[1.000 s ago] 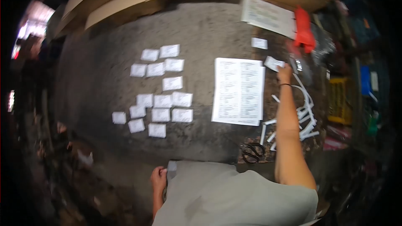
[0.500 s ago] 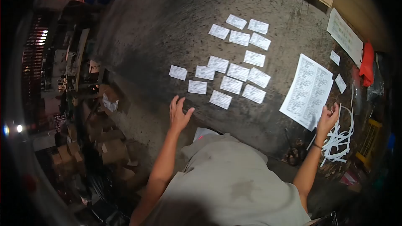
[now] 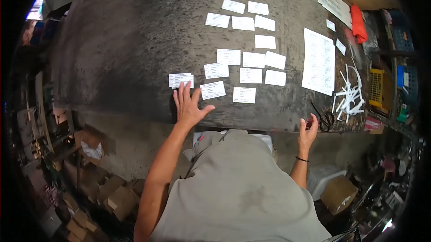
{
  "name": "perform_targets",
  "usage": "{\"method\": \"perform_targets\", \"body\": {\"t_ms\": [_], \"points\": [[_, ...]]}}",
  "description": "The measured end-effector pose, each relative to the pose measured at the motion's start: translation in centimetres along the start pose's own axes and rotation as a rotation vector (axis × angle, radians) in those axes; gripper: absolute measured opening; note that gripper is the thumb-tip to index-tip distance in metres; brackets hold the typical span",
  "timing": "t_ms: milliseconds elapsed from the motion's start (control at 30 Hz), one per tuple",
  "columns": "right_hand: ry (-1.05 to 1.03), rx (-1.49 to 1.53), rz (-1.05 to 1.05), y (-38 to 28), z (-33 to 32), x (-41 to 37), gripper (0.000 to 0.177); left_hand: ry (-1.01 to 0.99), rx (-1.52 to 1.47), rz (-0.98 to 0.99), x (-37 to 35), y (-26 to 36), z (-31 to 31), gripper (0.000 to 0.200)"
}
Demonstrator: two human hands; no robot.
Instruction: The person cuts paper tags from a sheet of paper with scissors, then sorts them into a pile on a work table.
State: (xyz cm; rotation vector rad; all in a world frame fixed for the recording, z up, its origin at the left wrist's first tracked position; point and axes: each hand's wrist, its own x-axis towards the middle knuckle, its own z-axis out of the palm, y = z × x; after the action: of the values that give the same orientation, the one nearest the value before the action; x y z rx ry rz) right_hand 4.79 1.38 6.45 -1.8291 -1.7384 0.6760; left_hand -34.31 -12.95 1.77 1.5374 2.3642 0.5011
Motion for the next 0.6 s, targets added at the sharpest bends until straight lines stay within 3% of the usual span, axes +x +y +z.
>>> {"method": "perform_targets", "body": {"t_ms": [133,267,400,500,600], "points": [[0.005,-0.023,0.000,-1.1,0.5,-0.4,0.042,-0.163,0.006,0.084,0.0,1.4,1.2,0.071],[0.001,0.004,-0.006,-2.4,0.9,0.8,0.042,-0.100,-0.041,0.166,0.2,3.6,1.1,0.073],[-0.014,0.047,-0.004,-3.0,0.6,2.4,0.040,-0.197,-0.067,0.361,1.1,7.4,3.5,0.068],[-0.008,0.060,-0.024,-2.7,0.2,3.2,0.039,-0.314,-0.027,0.325,2.2,8.8,4.0,0.065],[-0.005,0.053,-0.001,-2.5,-0.3,3.8,0.038,-0.215,-0.092,0.364,4.0,9.6,4.2,0.065]]}}
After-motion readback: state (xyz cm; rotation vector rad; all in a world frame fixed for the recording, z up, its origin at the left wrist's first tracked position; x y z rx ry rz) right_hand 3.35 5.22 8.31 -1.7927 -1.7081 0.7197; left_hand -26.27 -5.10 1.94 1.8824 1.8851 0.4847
